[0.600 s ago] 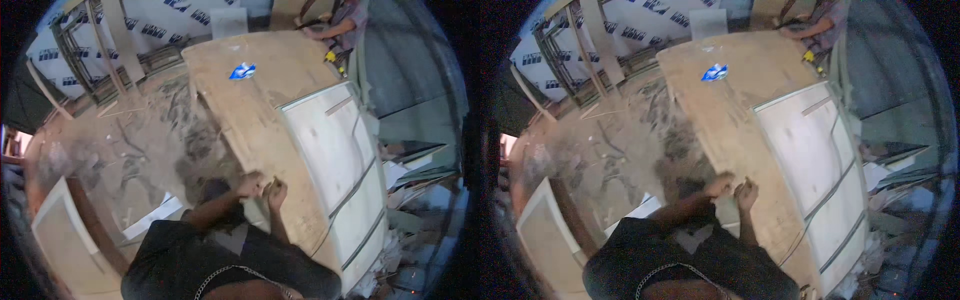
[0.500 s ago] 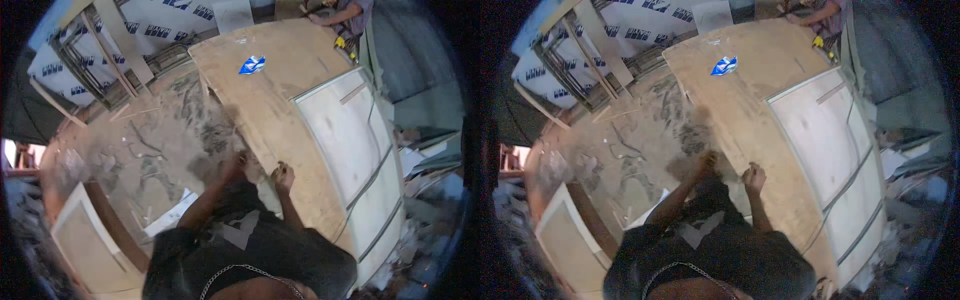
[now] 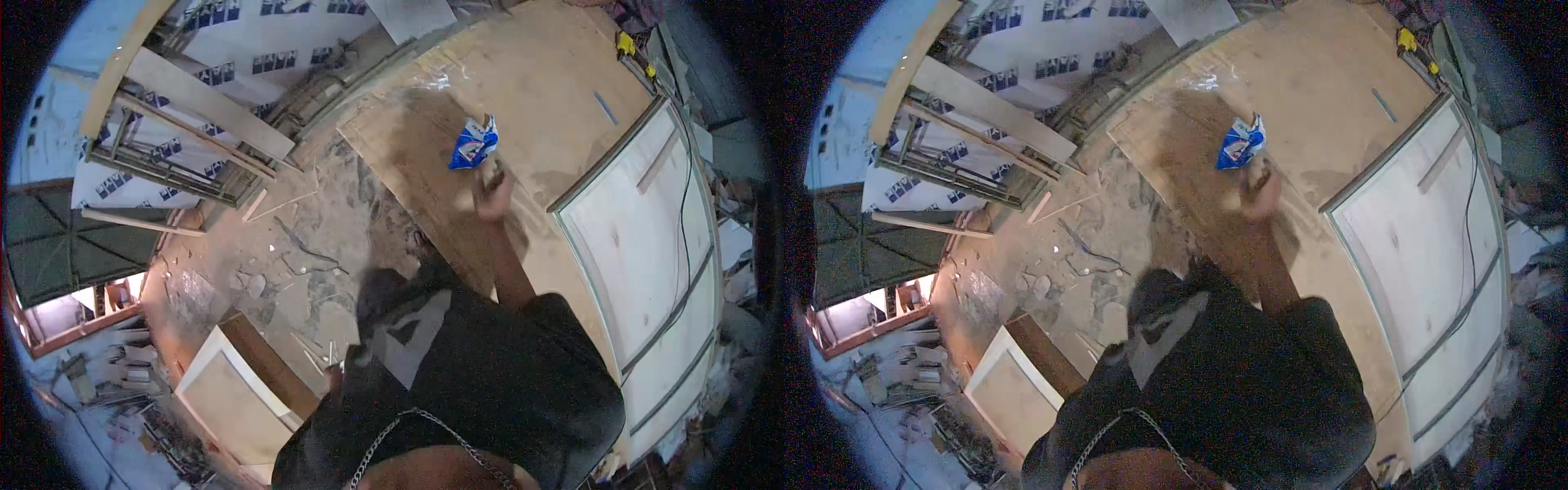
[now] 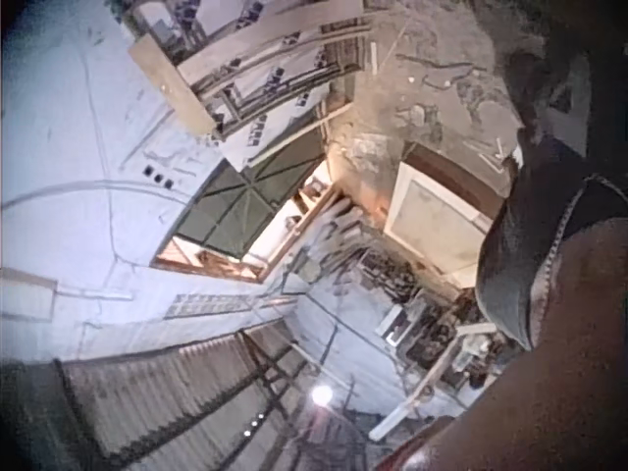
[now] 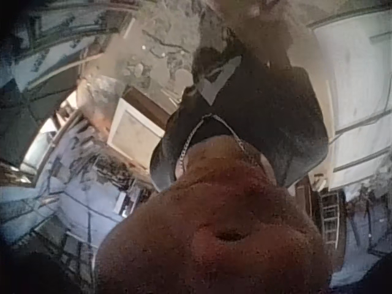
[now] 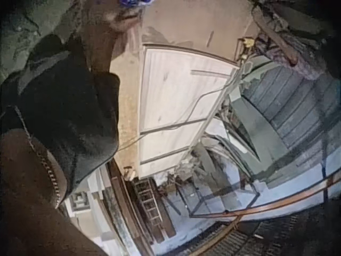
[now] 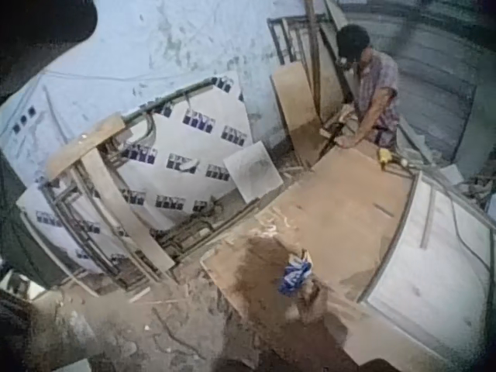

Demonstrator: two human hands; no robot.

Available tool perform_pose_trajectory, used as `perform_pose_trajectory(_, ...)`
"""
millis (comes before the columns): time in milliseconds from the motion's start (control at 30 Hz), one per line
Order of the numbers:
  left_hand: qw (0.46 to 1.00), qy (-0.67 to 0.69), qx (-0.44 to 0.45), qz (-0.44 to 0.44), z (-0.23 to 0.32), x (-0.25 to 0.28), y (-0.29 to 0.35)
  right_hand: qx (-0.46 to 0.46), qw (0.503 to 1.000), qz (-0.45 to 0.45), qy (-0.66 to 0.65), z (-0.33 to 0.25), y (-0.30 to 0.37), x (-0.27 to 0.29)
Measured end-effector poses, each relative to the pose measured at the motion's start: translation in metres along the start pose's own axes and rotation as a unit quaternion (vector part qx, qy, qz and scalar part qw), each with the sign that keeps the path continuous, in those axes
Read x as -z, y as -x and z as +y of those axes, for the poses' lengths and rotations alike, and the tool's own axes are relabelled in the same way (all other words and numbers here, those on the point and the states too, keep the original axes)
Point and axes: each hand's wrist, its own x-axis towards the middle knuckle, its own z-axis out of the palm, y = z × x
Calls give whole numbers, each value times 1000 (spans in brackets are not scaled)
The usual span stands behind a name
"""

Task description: The person applies glue from a tube onto several curved wooden strips, spreading it along the surface of the wood. The person handles the strips individually while another person works on a larger frame nearby.

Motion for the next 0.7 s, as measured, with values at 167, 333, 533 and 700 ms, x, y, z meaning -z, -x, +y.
perform_pose_trajectory(167, 983, -120, -33, -132, 41, -107, -69, -271, 950, 140, -66, -38, -35, -45)
perform_pose_trajectory(333, 932, -227, -154, -235, 204, -193, -173, -209, 968, 82, 113, -15, -9, -37)
perform_pose_trajectory(533, 815, -340, -342, -322, 418, -246, -314, -259, 934, 54, 241, -49, -15, -37)
perform_pose_trajectory(700, 754, -322, -502, -276, 620, -353, -390, -171, 957, 47, 231, -50, -30, -38)
